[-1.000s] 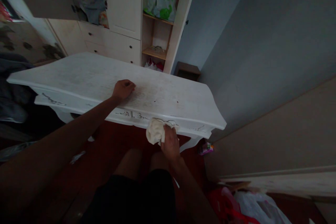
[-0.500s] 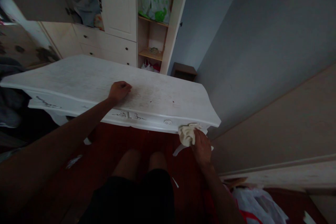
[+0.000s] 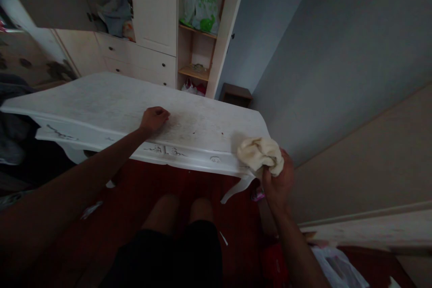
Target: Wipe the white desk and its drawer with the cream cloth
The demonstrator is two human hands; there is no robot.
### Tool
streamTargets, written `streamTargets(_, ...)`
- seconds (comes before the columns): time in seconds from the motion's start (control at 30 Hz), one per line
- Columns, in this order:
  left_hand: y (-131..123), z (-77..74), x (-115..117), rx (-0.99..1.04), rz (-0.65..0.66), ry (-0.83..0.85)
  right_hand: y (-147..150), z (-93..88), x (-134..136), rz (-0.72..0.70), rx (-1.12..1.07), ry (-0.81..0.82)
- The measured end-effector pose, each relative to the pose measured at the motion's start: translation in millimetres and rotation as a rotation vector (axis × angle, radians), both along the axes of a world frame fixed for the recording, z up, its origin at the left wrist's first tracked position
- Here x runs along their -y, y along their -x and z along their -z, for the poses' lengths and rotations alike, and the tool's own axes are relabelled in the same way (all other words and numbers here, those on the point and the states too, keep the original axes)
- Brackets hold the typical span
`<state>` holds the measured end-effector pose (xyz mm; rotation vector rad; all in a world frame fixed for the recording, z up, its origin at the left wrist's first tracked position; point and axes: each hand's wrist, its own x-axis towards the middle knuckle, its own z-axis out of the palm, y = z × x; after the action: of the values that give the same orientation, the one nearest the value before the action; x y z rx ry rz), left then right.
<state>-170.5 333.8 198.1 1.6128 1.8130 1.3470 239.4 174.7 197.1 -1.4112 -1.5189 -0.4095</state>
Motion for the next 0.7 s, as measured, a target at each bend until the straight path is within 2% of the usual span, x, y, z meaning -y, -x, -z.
streamTargets(0.07,0,0.1,0,-0.013,0.000,0.006,19,-26.3,-17,-0.014,-0.050,-0.128)
streamTargets(0.13,1,0.6,-1,-0.019,-0.004,0.009,40,-48.0,-41,-0.069,-0.068,-0.164)
streamTargets(0.23,2,1.3,-1,-0.029,-0.013,0.002,75,-62.7,-83,-0.212,-0.014,-0.140)
streamTargets(0.33,2,0.4,-1,-0.008,0.007,0.002,113,-55.6,-118,-0.354,0.089,-0.016)
streamTargets(0.43,0,-2.6,1,0.073,0.122,0.018,154,-37.8,-138,-0.469,0.196,0.157)
streamTargets(0.57,-2,-5.9,4,0.163,0.236,-0.037,195,-19.8,-146,-0.546,0.293,0.337)
streamTargets(0.7,-2,-5.4,5,0.097,0.256,-0.109,203,-22.1,-136,-0.651,0.465,0.308)
